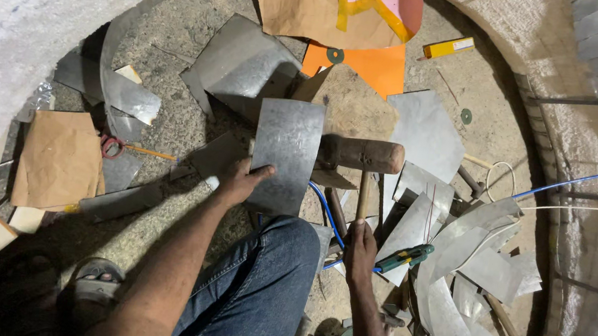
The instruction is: The person fits curved metal sheets onto a cylindrical duct, repeatedly tapping them with a wooden mallet to conform the shape. They then use an angle grinder to trim the edges of the metal pieces.
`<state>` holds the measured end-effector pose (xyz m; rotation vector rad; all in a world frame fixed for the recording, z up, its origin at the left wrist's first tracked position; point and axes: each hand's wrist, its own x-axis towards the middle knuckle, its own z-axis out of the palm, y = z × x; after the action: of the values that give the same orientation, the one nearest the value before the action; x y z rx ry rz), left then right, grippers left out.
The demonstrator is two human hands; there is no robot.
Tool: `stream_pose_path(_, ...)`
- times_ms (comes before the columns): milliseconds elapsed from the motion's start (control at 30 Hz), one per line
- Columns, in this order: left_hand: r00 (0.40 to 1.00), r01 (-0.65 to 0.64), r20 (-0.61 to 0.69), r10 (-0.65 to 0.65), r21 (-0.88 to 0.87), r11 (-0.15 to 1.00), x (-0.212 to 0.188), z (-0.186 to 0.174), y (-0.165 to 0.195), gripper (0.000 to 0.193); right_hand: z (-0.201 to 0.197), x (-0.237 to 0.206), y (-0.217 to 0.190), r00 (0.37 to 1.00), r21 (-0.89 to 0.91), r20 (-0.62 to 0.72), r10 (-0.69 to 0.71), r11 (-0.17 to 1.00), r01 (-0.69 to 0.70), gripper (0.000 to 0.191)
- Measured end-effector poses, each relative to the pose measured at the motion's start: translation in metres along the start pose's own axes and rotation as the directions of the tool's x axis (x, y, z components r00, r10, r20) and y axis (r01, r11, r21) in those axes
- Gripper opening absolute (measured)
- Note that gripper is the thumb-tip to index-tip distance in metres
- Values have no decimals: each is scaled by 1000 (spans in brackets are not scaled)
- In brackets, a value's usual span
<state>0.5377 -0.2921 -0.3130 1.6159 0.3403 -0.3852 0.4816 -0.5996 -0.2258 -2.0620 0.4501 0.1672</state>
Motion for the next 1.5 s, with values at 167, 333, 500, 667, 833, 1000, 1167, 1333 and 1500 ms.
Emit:
stream_pose_path(167, 990, -129, -73, 122, -99, 987, -5, 24, 2, 66, -48, -17, -80, 952, 34, -166, -257, 963, 266, 54)
stream_pose_path(333, 1000, -19, 7, 22, -306, 952, -7, 25, 1, 58, -69, -5, -120, 502, 355, -464, -730, 365, 860, 60)
stream_pose_path(500, 998, -49, -53, 47, -37, 998, -5, 19, 4, 61, 6, 24, -77, 942, -336, 24, -336, 884, 324, 71)
stream_pose_path(667, 998, 68, 21, -65, -194, 979, -20, 12, 1, 69, -20, 21, -78, 999, 147, -23, -26, 989, 29, 45)
stream_pose_path(833, 990, 52, -125, -63, -85, 995, -18, 21, 2, 74, -65, -13, -123, 974, 224, -132, -186, 951, 213, 42)
stream_pose_path(1000, 980, -177, -116, 162, -135, 975, -4, 22, 12, 57, -73, -14, -162, 568, 170, -440, -695, 557, 813, 48)
stream_pose_path(1167, 963, -208, -164, 214, 50, 977, -7, 17, 20, 55, 0, 25, -119, 546, -75, -295, -784, 589, 805, 93)
stream_pose_path(1333, 989, -25, -145, 39, 98, 995, -20, 6, 29, 60, 16, 5, -49, 997, -84, -2, -76, 994, 75, 40)
stream_pose_path(1500, 966, -152, -189, 179, 150, 977, -20, 5, 45, 66, -3, -12, -40, 997, 268, 34, 75, 960, -82, 43)
